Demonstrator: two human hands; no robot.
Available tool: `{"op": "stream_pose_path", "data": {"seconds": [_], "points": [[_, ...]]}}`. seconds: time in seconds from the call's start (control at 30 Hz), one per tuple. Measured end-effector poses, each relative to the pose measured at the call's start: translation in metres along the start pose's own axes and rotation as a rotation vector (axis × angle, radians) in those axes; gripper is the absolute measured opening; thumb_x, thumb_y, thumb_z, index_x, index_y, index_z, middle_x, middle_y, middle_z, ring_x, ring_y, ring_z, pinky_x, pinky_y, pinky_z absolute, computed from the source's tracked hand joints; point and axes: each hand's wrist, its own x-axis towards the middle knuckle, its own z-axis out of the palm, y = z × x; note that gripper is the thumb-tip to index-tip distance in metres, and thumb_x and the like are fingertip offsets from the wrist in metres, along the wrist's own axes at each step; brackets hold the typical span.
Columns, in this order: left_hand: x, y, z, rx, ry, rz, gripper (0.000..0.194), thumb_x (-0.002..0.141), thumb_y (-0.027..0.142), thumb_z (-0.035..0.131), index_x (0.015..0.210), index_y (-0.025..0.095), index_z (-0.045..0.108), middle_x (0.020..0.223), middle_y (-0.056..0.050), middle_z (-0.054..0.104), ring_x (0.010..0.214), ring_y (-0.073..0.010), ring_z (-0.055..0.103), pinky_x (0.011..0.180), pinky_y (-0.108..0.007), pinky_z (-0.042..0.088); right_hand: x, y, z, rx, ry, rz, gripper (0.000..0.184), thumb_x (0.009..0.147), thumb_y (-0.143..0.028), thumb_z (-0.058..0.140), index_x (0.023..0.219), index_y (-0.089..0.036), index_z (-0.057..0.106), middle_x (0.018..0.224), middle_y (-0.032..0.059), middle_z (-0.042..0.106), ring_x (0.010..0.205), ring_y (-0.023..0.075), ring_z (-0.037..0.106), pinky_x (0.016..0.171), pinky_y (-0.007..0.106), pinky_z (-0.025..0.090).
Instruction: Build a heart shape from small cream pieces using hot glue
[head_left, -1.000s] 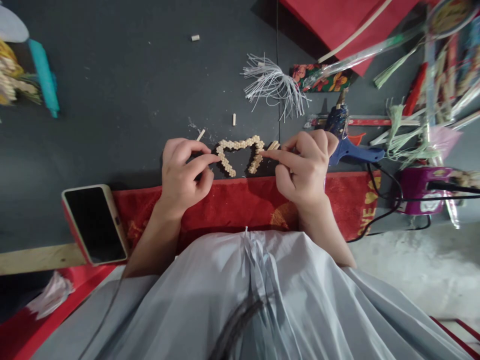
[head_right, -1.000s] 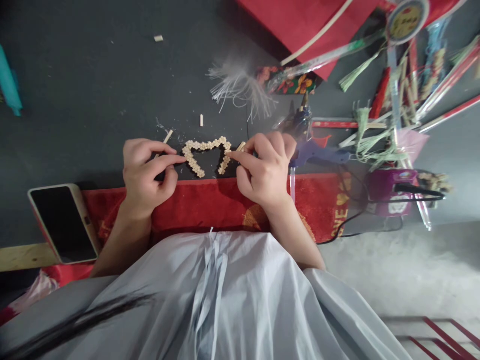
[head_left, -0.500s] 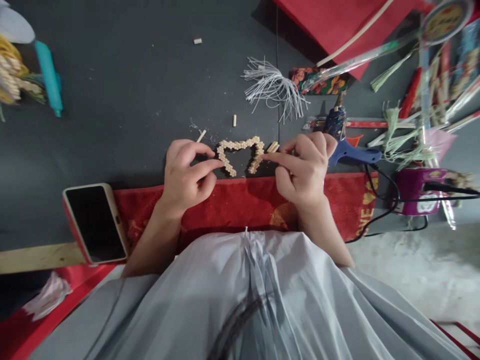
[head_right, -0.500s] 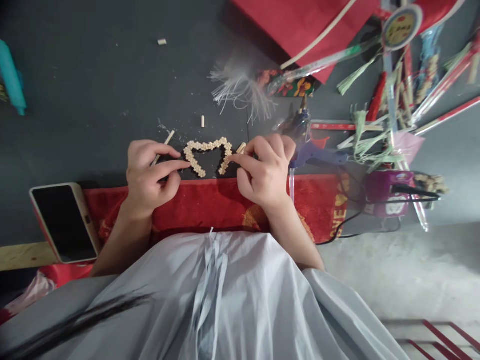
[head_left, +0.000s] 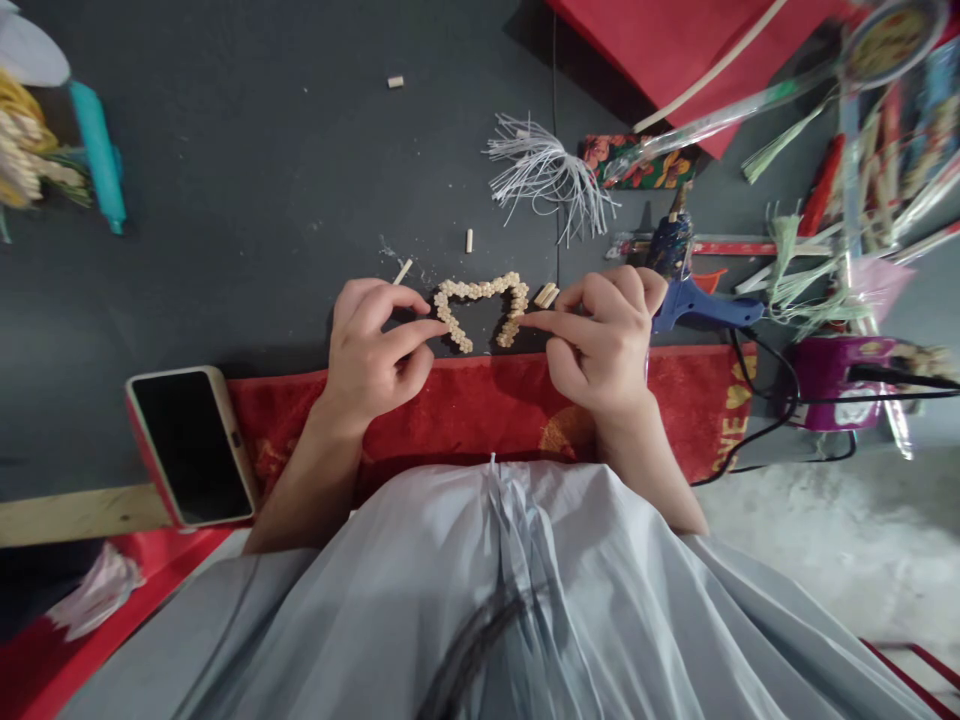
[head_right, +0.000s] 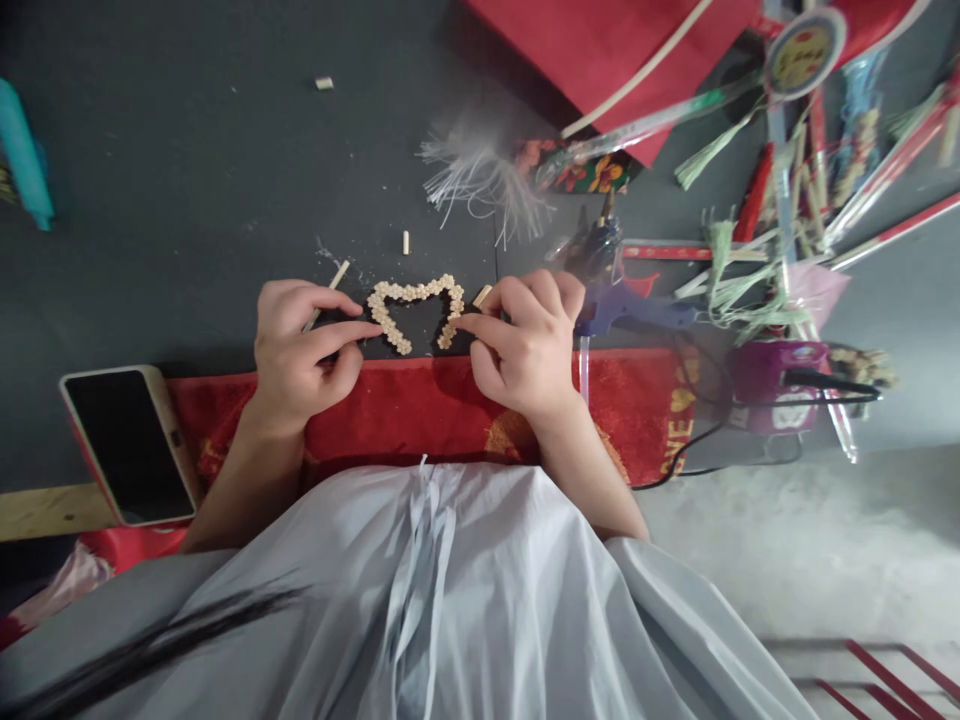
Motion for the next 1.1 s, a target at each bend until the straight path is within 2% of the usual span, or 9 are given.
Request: {"op": "stream_pose_path", "data": {"seconds": [0.4, 0.57, 0.77, 0.97, 1.1], "points": [[0.0000, -0.0007, 0.0001, 0.003, -0.042, -0.045, 0.029, 0.079, 0.014, 0.056, 0.090, 0.037, 0.070, 0.099, -0.002, 0.069, 0.099, -0.0250, 0.060, 0.093, -0.052, 0.048, 0.0002, -0.0005, -0.0007, 0.002, -0.025, 0.008, 0.035, 0.080, -0.022, 0.047, 0.087, -0.033, 0.079, 0.076, 0.0029, 0.053, 0.085, 0.0217, 0.048, 0.091, 0.049, 0.029], [0.0003, -0.0006, 0.0001, -0.002, 0.007, 0.005, 0.032, 0.080, 0.012, 0.054, 0.092, 0.037, 0.069, 0.098, -0.002, 0.069, 0.096, -0.0244, 0.060, 0.090, -0.050, 0.050, 0.0003, -0.0006, 0.0000, 0.008, 0.030, -0.021, 0.035, 0.081, -0.022, 0.046, 0.085, -0.032, 0.080, 0.074, 0.0025, 0.052, 0.083, 0.0210, 0.048, 0.089, 0.047, 0.030], [0.0011, 0.0009, -0.0001, 0.036, -0.007, 0.002, 0.031, 0.080, 0.011, 0.055, 0.091, 0.036, 0.069, 0.096, -0.002, 0.069, 0.097, -0.0241, 0.061, 0.089, -0.050, 0.051, 0.0007, -0.0015, -0.0014, -0.038, -0.026, -0.008, 0.035, 0.080, -0.023, 0.047, 0.086, -0.032, 0.079, 0.075, 0.0028, 0.052, 0.084, 0.0217, 0.048, 0.089, 0.048, 0.030], [0.0013, -0.0004, 0.0006, 0.003, 0.048, 0.084, 0.034, 0.080, 0.008, 0.054, 0.096, 0.035, 0.068, 0.097, -0.002, 0.068, 0.094, -0.0238, 0.061, 0.086, -0.049, 0.052, -0.0006, -0.0001, 0.0001, -0.036, 0.040, -0.074, 0.033, 0.081, -0.021, 0.048, 0.087, -0.032, 0.079, 0.075, 0.0021, 0.052, 0.084, 0.0206, 0.047, 0.088, 0.047, 0.029], [0.0015, -0.0014, 0.0009, -0.021, 0.054, 0.090, 0.034, 0.081, 0.009, 0.053, 0.097, 0.036, 0.068, 0.098, -0.003, 0.068, 0.094, -0.0243, 0.060, 0.086, -0.049, 0.051, -0.0015, 0.0011, 0.0010, -0.053, 0.014, -0.070, 0.034, 0.082, -0.022, 0.047, 0.088, -0.032, 0.078, 0.076, 0.0017, 0.051, 0.085, 0.0201, 0.046, 0.089, 0.047, 0.029]]}}
